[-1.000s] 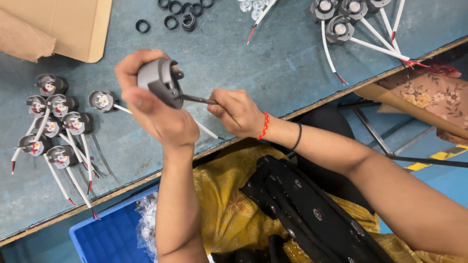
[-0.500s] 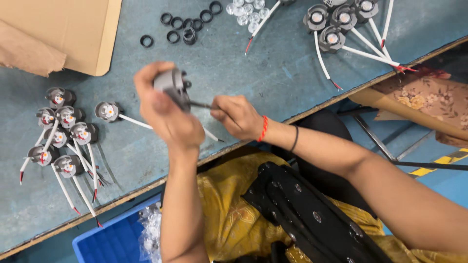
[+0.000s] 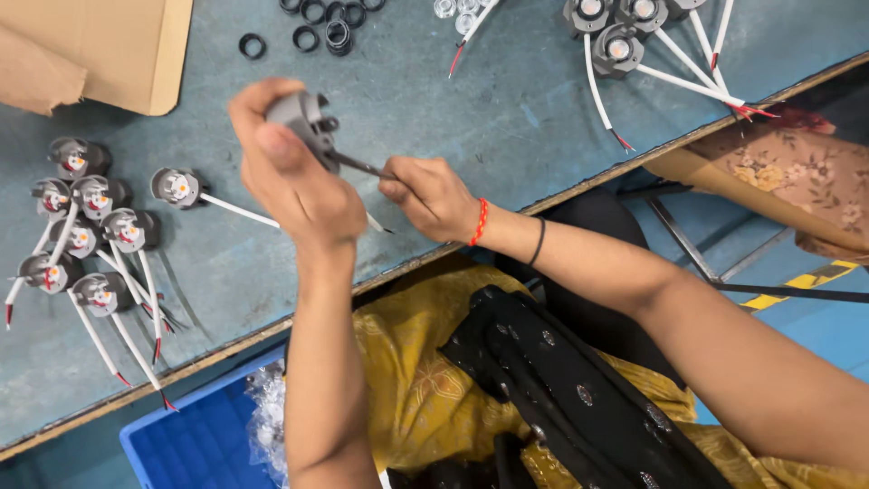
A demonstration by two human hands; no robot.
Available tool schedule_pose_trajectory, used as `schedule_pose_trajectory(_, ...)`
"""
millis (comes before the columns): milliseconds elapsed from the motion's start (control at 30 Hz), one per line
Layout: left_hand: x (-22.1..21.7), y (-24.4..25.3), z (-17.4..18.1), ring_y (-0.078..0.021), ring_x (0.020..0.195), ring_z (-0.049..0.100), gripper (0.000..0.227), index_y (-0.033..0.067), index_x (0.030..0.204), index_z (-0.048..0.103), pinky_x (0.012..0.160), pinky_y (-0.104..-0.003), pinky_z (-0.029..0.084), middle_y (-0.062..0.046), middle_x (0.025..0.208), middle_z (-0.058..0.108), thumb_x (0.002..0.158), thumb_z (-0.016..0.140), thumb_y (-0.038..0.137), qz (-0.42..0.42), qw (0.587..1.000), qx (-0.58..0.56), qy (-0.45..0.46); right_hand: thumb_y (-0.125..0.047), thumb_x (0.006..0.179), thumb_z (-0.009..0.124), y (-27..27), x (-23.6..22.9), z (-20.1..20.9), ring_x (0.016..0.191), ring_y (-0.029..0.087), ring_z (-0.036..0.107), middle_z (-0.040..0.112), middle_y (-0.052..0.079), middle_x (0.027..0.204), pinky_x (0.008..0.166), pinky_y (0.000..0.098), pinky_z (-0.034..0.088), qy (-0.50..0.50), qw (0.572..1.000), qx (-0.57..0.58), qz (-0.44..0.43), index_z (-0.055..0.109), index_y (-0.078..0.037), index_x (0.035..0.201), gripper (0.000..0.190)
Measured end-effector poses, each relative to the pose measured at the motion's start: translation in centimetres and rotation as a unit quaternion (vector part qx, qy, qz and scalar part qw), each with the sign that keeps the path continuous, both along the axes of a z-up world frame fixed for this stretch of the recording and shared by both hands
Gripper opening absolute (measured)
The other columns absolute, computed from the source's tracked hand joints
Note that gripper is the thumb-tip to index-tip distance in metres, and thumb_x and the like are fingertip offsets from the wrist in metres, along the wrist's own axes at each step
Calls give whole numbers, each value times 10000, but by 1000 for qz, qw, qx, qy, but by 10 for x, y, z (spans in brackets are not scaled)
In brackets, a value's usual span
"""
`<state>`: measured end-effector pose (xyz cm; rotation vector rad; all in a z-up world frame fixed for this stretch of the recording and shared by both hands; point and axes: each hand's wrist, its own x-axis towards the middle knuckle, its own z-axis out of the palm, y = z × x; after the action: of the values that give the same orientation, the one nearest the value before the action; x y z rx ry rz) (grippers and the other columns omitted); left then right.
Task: The person assembles small LED light fixtures by hand. They place clear plastic covers over the LED modules, secure them with black rubber rings, and use a screwdriver to tighten the housing. The person handles multiple units sequentially on a blue workbench.
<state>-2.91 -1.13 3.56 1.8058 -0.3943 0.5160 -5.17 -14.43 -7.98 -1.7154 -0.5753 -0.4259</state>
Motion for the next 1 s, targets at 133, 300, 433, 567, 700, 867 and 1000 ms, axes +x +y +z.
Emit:
schedule_pose_trajectory(133,8,9,-18,-148,888,600,778,5,1201,578,782,-250,483,-99,1037,601,1118,248,705,6,998,31,-56,-136,1088,552,-1,1,-3,754,382,594,550,176,833,677,424,490,-32,999,14,14,541,-14,985,160)
schedule_pose_trajectory(300,25,24,-24,-150,864,612,743,20,1189,562,794,-270,493,-94,971,624,1105,298,710,-54,990,-114,61,-200,1090,613,-2,2,5,709,349,592,564,157,798,646,419,469,35,999,-39,6,570,-12,983,221)
schedule_pose_trajectory(433,19,34,-26,-134,612,510,681,41,1130,591,565,-251,410,-138,895,627,1106,329,669,-217,893,-343,193,-273,1081,614,-18,-9,4,701,198,674,678,74,845,646,353,538,48,997,40,48,619,-7,1095,267)
schedule_pose_trajectory(567,13,26,-24,-133,551,464,696,25,1138,605,523,-264,388,-142,893,624,1123,295,648,-272,813,-438,272,-277,1092,591,-41,-16,2,652,81,524,575,-11,749,603,271,442,106,988,114,-8,628,-24,1146,261)
schedule_pose_trajectory(700,12,14,-27,-139,565,462,671,43,1141,602,556,-284,391,-130,929,647,1070,299,637,-272,802,-434,308,-234,1109,607,-47,-13,-4,664,41,515,574,-22,795,611,223,429,163,963,214,2,586,-22,1193,230)
schedule_pose_trajectory(867,15,5,-34,-148,711,570,503,9,1247,625,653,-299,491,-67,864,581,1128,514,485,-213,836,-406,301,-186,1063,631,-36,-14,-4,665,48,539,611,9,854,582,210,445,256,918,297,63,579,-14,1210,232)
schedule_pose_trajectory(1000,21,-1,-42,-271,897,734,479,75,1425,527,763,-359,631,-99,1065,660,1027,624,323,-176,843,-365,354,-172,1048,636,-28,-14,-4,686,54,558,673,42,916,585,209,452,281,900,320,94,567,-29,1217,232)
